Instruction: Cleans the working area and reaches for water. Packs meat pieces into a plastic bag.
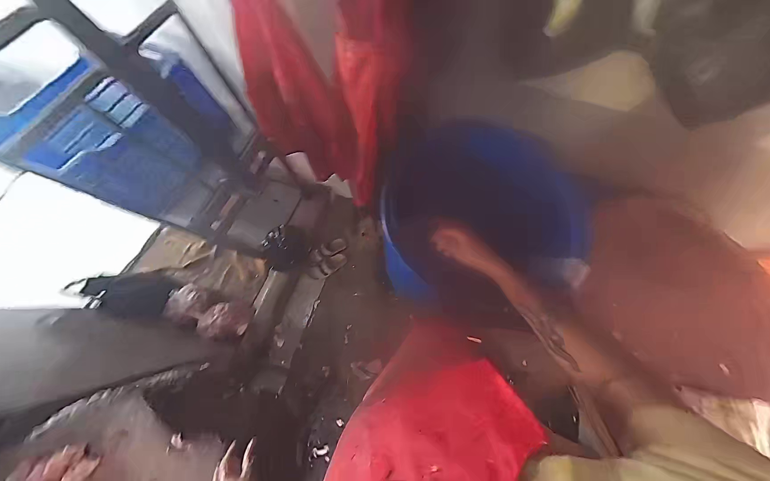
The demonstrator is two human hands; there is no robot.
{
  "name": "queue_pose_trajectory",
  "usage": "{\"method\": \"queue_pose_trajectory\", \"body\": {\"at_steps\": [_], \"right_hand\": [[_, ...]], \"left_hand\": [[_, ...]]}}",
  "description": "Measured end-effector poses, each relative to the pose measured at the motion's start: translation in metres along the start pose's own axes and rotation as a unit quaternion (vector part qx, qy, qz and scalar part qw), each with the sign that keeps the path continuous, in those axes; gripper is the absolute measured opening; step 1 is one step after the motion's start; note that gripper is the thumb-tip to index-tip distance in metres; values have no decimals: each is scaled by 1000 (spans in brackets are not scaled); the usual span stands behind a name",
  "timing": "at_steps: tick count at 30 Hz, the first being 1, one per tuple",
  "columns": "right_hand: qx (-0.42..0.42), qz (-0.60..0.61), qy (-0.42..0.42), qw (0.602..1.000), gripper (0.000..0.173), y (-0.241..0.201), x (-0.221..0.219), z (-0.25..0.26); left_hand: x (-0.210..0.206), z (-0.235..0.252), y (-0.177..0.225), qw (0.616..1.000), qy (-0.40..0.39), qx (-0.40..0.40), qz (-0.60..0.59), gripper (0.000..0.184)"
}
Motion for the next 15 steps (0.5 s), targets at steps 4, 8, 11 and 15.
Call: {"method": "queue_pose_trajectory", "body": {"at_steps": [4, 8, 11, 15], "right_hand": [[-6, 10, -22, 1000, 43, 44, 18, -3], [43, -65, -69, 995, 47, 73, 13, -3], [122, -101, -131, 979, 44, 47, 3, -15], [290, -70, -209, 931, 41, -7, -29, -41]], "left_hand": [[-59, -26, 76, 1000, -20, -11, 7, 44], [-129, -70, 108, 958, -216, 82, -168, 46], [-174, -112, 80, 939, -248, 119, -208, 45], [-205, -198, -27, 917, -118, 285, -254, 47]]}}
Point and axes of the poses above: each hand's wrist, its own z-axis towards the middle knuckle, its own x-axis out of the back of the hand, y = z × x, the point moved 5 cm from there along z, towards the middle knuckle, and after that the axes turned 11 degrees about -z, right-handed, at the moved point
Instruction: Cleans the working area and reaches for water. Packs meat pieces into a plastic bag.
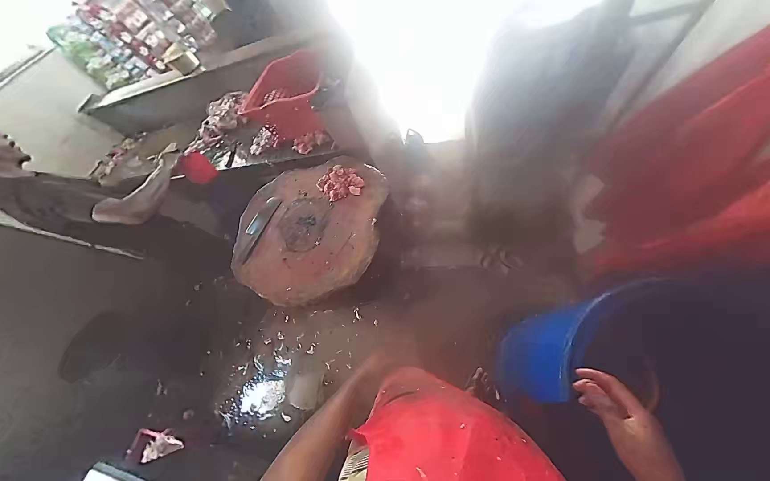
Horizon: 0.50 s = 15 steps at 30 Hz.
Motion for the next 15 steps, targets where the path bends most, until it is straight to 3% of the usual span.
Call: {"method": "queue_pose_trajectory", "body": {"at_steps": [3, 5, 8, 9, 11, 13, 15], "right_hand": [[112, 46, -139, 983, 61, -34, -42, 2], [140, 92, -246, 955, 81, -49, -86, -8], [7, 205, -346, 916, 105, -68, -161, -27], [-41, 227, -334, 914, 104, -72, -180, -29], [-41, 223, -318, 921, 110, -79, -205, -28], [-16, 194, -332, 923, 99, -75, -236, -28], [-96, 105, -371, 918, 54, -115, -256, -31]], "left_hand": [[30, -32, -102, 985, 104, 128, -47, 52], [45, -51, -150, 968, 168, 151, -105, 51], [51, -60, -193, 940, 240, 157, -183, 49], [47, -64, -198, 932, 248, 151, -217, 47], [39, -64, -206, 921, 231, 145, -277, 48], [31, -58, -216, 929, 181, 117, -302, 45], [36, -55, -217, 935, 136, 91, -315, 40]]}}
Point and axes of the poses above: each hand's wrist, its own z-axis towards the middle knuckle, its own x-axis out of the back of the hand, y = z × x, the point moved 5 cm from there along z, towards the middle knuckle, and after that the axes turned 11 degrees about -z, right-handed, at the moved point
